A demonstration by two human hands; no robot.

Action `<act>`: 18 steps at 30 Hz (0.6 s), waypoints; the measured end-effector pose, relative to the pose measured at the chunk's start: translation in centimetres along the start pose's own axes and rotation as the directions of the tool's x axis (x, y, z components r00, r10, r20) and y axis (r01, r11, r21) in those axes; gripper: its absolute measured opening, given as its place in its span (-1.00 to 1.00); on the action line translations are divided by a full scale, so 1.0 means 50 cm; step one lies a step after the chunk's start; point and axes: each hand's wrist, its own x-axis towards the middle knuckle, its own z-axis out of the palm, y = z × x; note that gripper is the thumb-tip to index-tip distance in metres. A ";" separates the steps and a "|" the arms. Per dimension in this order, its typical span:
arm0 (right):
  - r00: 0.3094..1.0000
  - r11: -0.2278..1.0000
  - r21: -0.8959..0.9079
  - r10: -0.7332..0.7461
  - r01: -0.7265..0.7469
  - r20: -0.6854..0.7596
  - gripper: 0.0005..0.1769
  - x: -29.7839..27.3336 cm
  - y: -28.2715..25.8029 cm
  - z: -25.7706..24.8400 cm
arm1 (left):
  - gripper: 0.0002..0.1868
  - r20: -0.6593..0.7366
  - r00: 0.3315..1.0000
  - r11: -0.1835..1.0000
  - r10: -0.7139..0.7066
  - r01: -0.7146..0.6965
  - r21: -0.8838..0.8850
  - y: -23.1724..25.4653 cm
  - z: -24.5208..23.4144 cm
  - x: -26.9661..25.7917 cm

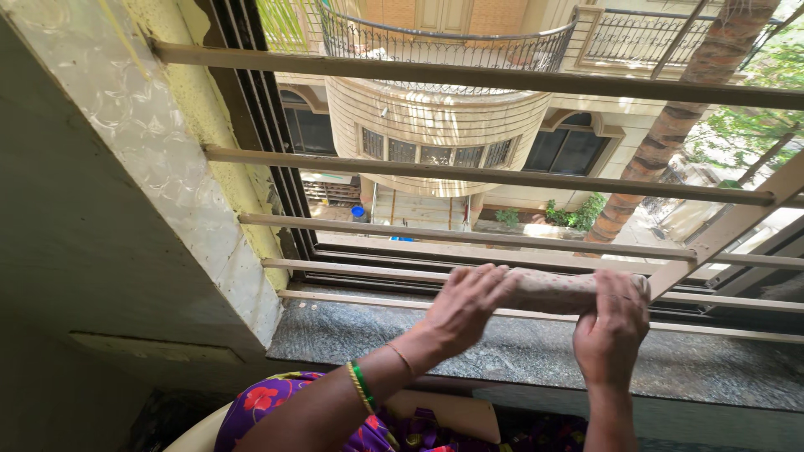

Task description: The person wipes the horizontal metal bars of a window grille using a patterned cloth. They systematically clean each bar from one side to the other, occasionally adjusting the cloth to use a cleaner section.

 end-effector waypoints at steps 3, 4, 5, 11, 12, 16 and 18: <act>0.987 0.970 0.230 0.104 -0.074 -0.120 -0.33 -0.007 -0.016 -0.010 | -0.46 -0.010 0.996 0.987 -0.084 0.082 -0.137 -0.037 -0.047 -0.002; 0.985 0.971 0.226 0.111 -0.079 -0.134 -0.35 -0.006 -0.022 -0.012 | -0.49 0.009 0.991 0.983 -0.132 0.132 -0.130 -0.045 -0.061 -0.003; 0.982 0.972 0.222 0.118 -0.083 -0.148 -0.36 -0.004 -0.030 -0.014 | -0.51 0.029 0.984 0.976 -0.179 0.181 -0.123 -0.051 -0.071 -0.005; 0.985 0.991 0.116 0.077 -0.059 -0.157 -0.65 0.018 -0.034 -0.039 | -0.73 -0.096 0.994 0.995 -0.054 0.046 -0.088 -0.062 -0.081 -0.011; 0.986 0.995 0.096 0.051 -0.035 -0.162 -0.67 0.021 -0.028 -0.042 | -0.75 -0.095 0.994 0.994 -0.051 0.041 -0.101 -0.063 -0.079 -0.011; 0.980 0.996 0.088 -0.009 0.027 -0.201 -0.75 0.024 -0.013 -0.057 | -0.78 -0.081 0.996 0.995 -0.036 0.028 -0.100 -0.066 -0.078 -0.013; 0.975 0.993 0.109 -0.012 0.037 -0.222 -0.78 0.019 -0.013 -0.061 | -0.77 -0.097 0.995 0.997 -0.015 0.007 -0.079 -0.064 -0.083 -0.014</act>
